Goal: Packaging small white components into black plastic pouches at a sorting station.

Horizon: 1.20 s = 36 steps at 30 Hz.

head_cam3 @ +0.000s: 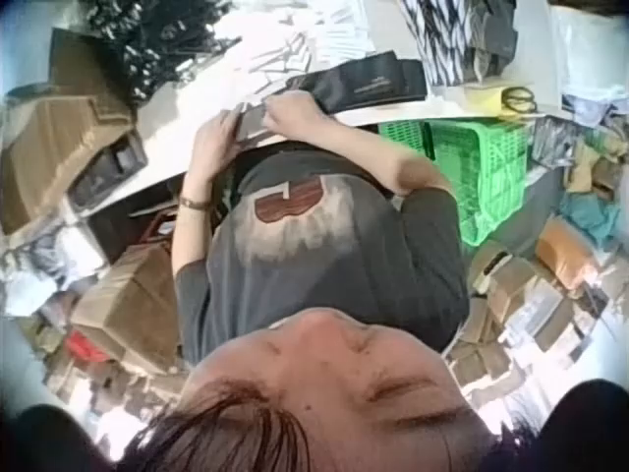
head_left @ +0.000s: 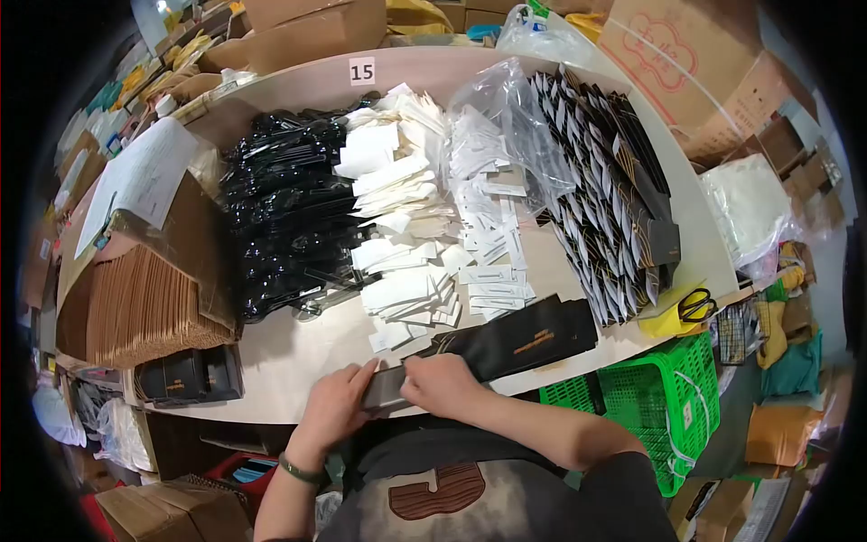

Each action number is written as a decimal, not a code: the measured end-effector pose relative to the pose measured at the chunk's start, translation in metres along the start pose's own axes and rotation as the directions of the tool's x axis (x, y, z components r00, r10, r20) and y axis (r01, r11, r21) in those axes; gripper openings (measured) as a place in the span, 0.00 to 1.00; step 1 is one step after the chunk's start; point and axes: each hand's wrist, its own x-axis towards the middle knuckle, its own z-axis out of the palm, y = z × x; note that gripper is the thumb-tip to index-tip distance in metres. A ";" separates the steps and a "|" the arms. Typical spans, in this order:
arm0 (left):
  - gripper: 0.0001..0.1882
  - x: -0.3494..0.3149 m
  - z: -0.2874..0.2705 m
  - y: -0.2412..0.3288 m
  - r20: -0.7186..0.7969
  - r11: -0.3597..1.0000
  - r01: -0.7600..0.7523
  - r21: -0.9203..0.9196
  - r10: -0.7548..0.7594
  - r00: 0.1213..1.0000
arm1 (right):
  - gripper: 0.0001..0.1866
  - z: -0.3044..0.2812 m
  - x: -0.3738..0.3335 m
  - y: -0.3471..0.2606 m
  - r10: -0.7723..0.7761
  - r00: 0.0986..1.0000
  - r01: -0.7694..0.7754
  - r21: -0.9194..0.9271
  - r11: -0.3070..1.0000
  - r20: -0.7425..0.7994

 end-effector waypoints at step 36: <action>0.11 0.052 -0.066 -0.064 -0.723 0.980 0.161 0.112 -0.031 0.690 | 0.06 -0.012 0.037 -0.030 -0.297 0.904 0.325 -0.042 0.945 0.306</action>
